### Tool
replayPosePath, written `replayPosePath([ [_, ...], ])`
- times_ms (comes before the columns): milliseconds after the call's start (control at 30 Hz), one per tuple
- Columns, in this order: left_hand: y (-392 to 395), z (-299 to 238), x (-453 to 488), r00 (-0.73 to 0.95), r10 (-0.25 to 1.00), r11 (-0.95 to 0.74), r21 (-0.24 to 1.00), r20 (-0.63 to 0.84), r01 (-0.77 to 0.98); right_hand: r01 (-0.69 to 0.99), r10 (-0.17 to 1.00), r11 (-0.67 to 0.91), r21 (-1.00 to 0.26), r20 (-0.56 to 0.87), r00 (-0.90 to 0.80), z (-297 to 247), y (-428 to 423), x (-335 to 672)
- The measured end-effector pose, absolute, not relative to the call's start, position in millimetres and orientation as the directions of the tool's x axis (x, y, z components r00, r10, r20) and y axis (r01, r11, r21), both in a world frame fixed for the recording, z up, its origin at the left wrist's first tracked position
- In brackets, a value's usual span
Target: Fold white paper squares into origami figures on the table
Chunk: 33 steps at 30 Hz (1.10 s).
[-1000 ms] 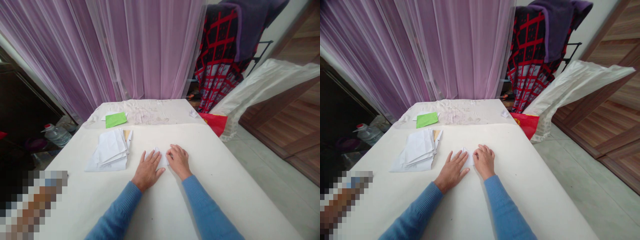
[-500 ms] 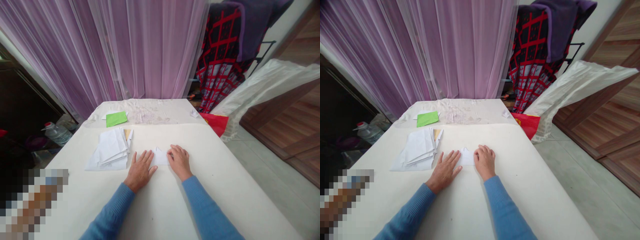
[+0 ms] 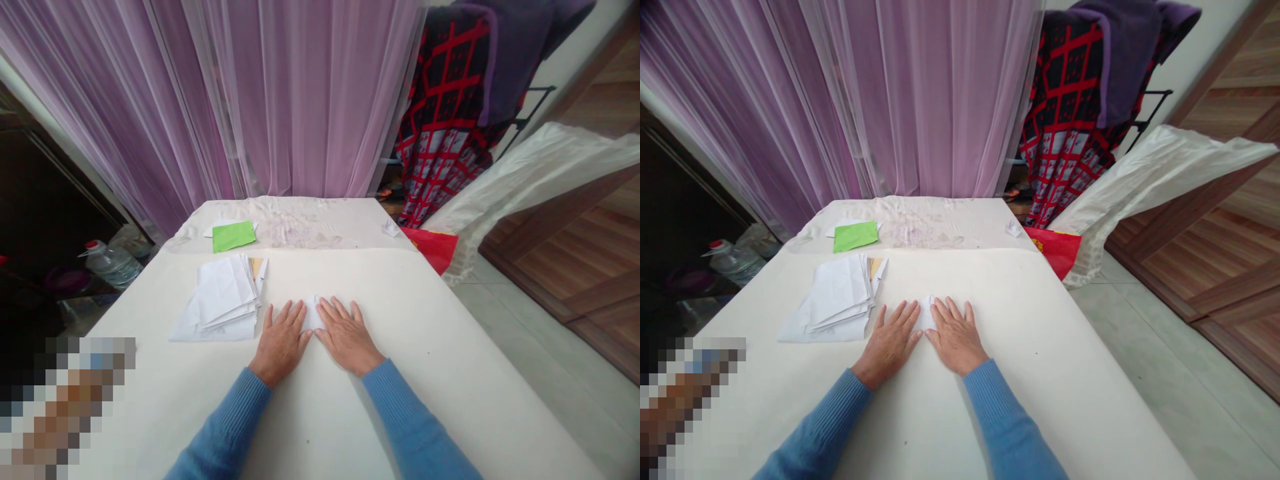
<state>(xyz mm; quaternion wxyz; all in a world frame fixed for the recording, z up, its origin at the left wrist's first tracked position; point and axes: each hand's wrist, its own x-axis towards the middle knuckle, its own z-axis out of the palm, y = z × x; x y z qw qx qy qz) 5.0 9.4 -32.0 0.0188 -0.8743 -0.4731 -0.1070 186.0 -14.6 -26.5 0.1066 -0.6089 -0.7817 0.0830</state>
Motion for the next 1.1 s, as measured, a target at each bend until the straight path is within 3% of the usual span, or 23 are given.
replayPosePath([
  [267,8.0,-27.5,4.7,0.474,0.861,-0.498,0.113,0.184,0.860,0.964,0.995,0.096,-0.247,0.041,-0.089,-25.6,-28.4,187.1],
  [633,16.8,-28.8,-3.9,0.434,0.870,-0.484,0.235,0.233,0.843,0.945,0.973,0.027,-0.327,0.224,0.050,-30.9,-4.4,199.8],
  [933,15.8,-29.1,-2.3,0.430,0.871,-0.479,0.218,0.238,0.850,0.946,0.996,-0.087,-0.313,-0.062,0.071,1.3,28.0,188.4],
  [1100,14.9,-28.7,-2.4,0.429,0.865,-0.483,0.208,0.259,0.850,0.929,0.988,-0.148,-0.338,-0.084,0.127,4.6,38.6,184.9],
])
